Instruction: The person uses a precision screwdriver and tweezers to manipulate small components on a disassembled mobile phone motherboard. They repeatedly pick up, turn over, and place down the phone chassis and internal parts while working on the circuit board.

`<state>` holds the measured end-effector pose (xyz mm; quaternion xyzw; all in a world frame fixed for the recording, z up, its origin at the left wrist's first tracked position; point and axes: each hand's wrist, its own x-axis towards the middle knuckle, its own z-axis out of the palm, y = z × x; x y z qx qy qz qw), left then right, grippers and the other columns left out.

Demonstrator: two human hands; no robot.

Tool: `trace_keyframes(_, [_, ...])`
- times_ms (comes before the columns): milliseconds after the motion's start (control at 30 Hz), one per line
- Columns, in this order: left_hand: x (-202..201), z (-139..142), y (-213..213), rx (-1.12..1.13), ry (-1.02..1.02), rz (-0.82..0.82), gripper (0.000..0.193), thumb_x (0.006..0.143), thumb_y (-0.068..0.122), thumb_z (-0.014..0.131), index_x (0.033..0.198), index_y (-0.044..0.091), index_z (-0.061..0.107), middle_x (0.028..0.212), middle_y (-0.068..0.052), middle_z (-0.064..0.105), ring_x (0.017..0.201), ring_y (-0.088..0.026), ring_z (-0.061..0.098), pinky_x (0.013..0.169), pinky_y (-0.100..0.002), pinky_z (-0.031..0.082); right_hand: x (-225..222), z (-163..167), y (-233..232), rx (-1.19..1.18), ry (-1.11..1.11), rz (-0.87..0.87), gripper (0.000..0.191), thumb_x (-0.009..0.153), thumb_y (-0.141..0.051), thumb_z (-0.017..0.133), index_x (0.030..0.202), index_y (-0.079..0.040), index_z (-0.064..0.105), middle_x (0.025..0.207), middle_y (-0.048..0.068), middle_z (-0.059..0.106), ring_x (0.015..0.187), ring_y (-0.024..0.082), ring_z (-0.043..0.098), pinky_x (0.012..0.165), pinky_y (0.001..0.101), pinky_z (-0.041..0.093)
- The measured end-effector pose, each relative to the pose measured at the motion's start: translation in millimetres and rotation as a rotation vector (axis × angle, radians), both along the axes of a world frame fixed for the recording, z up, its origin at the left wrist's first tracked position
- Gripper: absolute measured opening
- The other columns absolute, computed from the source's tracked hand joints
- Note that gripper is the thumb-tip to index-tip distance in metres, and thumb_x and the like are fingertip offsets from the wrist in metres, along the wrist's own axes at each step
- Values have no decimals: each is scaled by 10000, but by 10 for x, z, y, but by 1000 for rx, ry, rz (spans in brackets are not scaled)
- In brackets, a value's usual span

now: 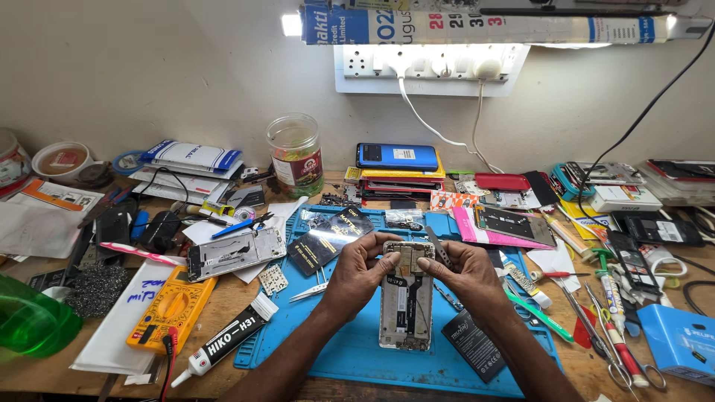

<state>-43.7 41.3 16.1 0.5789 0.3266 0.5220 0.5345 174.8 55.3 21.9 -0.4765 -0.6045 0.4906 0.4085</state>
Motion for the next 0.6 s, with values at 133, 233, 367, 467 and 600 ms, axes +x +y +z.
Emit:
trace_keyframes(133, [2,23,-23,16,16,14,296,978,107,655,1248,-14,646,1055,-122,787,903,-89,729,770,-235,602,-10,26,-22,14,-42,-36,260,926,-234,738,1023,0,792,695,65,688,584,86,495,518,254,386])
trace_keyframes(233, [12,34,-45,44,25,9,300,977,107,657,1252,-12,644,1056,-121,784,904,-93,737,771,-236,608,-34,33,6,99,-32,-81,280,920,-253,718,987,12,778,687,44,703,560,76,519,477,249,376])
trace_keyframes(367, [17,39,-62,55,42,15,305,978,111,662,1257,-12,643,1051,-129,785,904,-101,745,773,-241,617,-46,24,40,140,-73,-75,281,918,-267,711,974,1,771,673,34,691,553,50,538,455,224,383])
trace_keyframes(467, [10,43,-71,43,28,-6,313,979,116,660,1263,-15,641,1052,-132,784,900,-102,745,768,-244,617,-28,11,41,161,-80,-62,277,942,-264,700,968,2,772,658,30,659,552,44,524,462,217,381])
trace_keyframes(600, [17,54,-71,55,52,-1,317,978,122,659,1265,-12,639,1053,-137,788,891,-107,747,757,-241,610,-5,18,46,125,-32,-45,295,968,-257,698,931,26,777,643,37,633,528,68,464,450,238,330])
